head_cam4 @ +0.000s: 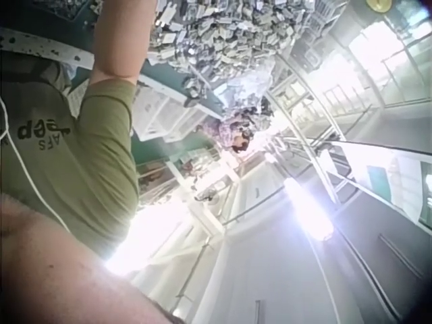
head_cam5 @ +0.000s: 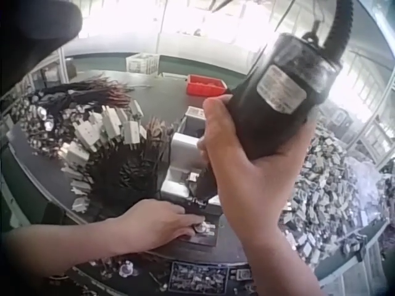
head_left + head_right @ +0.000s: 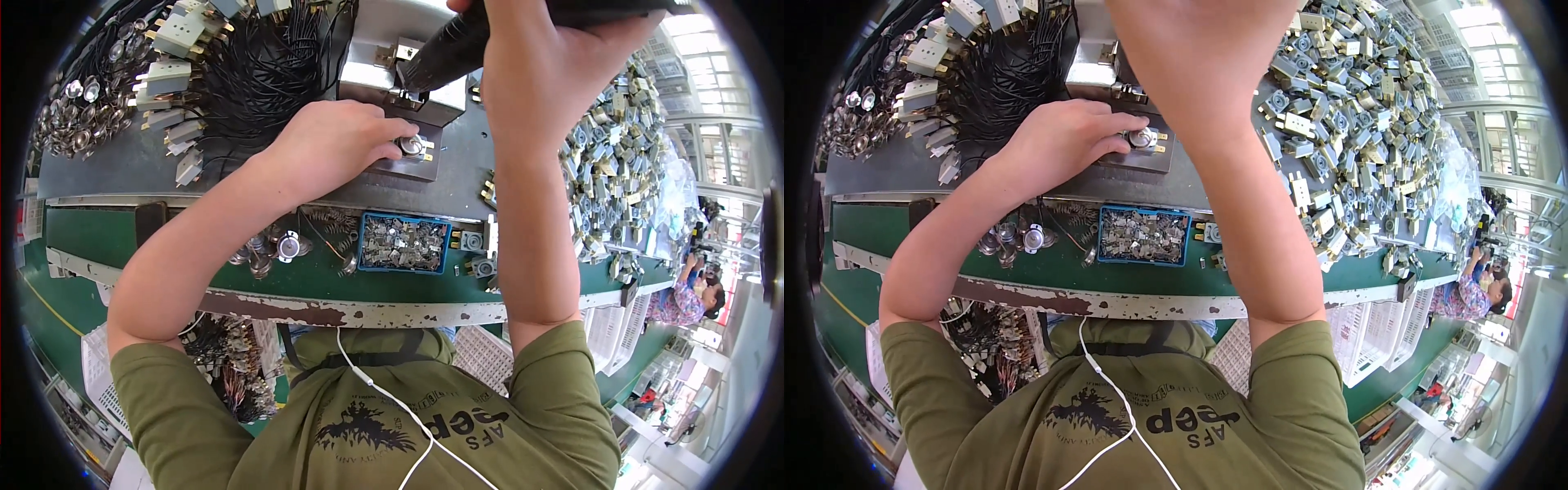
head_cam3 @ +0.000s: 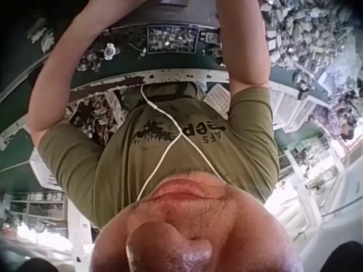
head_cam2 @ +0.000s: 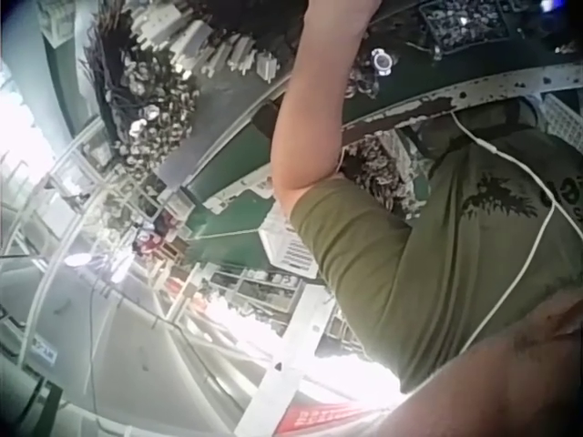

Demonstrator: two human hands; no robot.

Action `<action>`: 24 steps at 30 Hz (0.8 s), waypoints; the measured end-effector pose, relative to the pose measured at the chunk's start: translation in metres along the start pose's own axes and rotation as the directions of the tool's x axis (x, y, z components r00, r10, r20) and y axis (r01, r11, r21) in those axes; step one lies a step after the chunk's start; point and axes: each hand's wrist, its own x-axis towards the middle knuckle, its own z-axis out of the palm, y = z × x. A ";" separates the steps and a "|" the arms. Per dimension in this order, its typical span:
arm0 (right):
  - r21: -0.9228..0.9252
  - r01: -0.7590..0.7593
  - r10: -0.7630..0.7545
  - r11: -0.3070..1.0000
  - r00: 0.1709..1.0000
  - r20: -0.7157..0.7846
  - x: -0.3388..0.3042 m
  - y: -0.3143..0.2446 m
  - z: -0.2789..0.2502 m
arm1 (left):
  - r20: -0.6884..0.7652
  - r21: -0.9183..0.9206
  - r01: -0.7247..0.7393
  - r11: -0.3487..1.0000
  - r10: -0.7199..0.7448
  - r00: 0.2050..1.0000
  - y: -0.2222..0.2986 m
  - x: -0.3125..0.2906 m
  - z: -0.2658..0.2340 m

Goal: Assemble small electronic components by placing them in a press and using a power screwdriver.

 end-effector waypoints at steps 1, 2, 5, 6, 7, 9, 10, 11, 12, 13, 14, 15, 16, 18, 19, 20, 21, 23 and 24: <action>-0.003 0.040 -0.040 0.999 0.998 -0.051 0.000 -0.001 0.004 | -0.008 0.008 -0.009 1.000 0.009 1.000 0.000 0.001 0.000; 0.545 0.021 -0.017 0.838 1.000 -0.012 0.005 0.002 0.006 | -0.006 0.010 -0.016 1.000 0.017 1.000 0.000 0.001 0.002; 0.589 0.125 -0.122 0.799 0.992 -0.044 0.003 0.008 0.005 | 0.011 0.030 0.001 1.000 -0.002 1.000 0.001 0.000 0.004; 0.588 0.124 -0.122 0.799 0.992 -0.044 -0.001 0.004 0.001 | 0.011 0.024 0.014 1.000 -0.014 1.000 0.001 -0.001 0.004; 0.269 0.023 -0.009 0.963 0.999 -0.052 -0.009 -0.012 -0.003 | 0.015 0.013 0.030 0.999 -0.030 0.999 0.002 -0.002 0.006; -0.114 -0.119 0.119 0.986 0.993 0.000 -0.016 -0.024 -0.024 | 0.017 -0.023 0.036 0.999 -0.035 0.999 0.001 -0.002 0.003; -0.066 -0.118 0.120 0.991 0.993 0.018 -0.011 -0.022 -0.037 | 0.014 -0.057 0.031 0.998 -0.030 0.999 0.002 0.001 0.001; -0.018 -0.119 0.119 0.993 0.992 0.036 -0.009 -0.020 -0.046 | 0.021 -0.068 0.027 0.997 -0.025 0.999 0.003 0.003 -0.001; -0.028 -0.126 0.127 0.992 0.991 0.031 -0.015 -0.019 -0.050 | 0.043 -0.059 0.035 0.998 -0.033 0.999 0.003 0.004 -0.003; -0.084 -0.157 0.158 0.984 0.987 0.011 -0.019 -0.024 -0.041 | 0.065 -0.045 0.041 0.998 -0.038 0.997 0.002 0.006 -0.006; -0.139 -0.187 0.188 0.972 0.982 -0.011 -0.023 -0.026 -0.036 | 0.087 -0.043 0.060 0.997 -0.057 0.995 0.002 0.006 -0.007; -0.145 -0.192 0.191 0.971 0.981 -0.018 -0.025 -0.025 -0.037 | 0.094 -0.047 0.055 0.997 -0.050 0.994 0.002 0.006 -0.007; -0.128 -0.166 0.164 0.978 0.986 -0.026 -0.026 -0.022 -0.038 | 0.100 -0.039 0.059 0.997 -0.055 0.993 0.003 0.006 -0.008; 0.627 0.043 -0.102 0.778 0.993 0.058 -0.017 0.021 -0.045 | 0.110 -0.036 0.046 0.998 -0.041 0.993 0.006 0.011 -0.009; 0.631 0.036 -0.096 0.775 0.993 0.062 -0.021 0.013 -0.043 | 0.116 -0.026 0.059 0.998 -0.055 0.992 0.005 0.009 -0.009; 0.274 -0.041 0.035 0.961 0.999 0.025 -0.027 -0.003 -0.040 | 0.122 -0.015 0.069 0.997 -0.067 0.990 0.004 0.007 -0.009; -0.120 -0.147 0.141 0.982 0.988 -0.058 -0.030 -0.011 -0.039 | 0.122 -0.015 0.076 0.997 -0.074 0.990 0.002 0.006 -0.008; 0.254 -0.025 0.024 0.967 1.000 0.007 -0.024 0.014 -0.042 | 0.088 0.008 0.039 0.999 -0.040 0.995 0.004 0.007 -0.006; 0.598 0.070 -0.107 0.798 0.994 0.027 -0.022 0.024 -0.045 | 0.087 0.005 0.033 0.999 -0.033 0.996 0.006 0.009 -0.006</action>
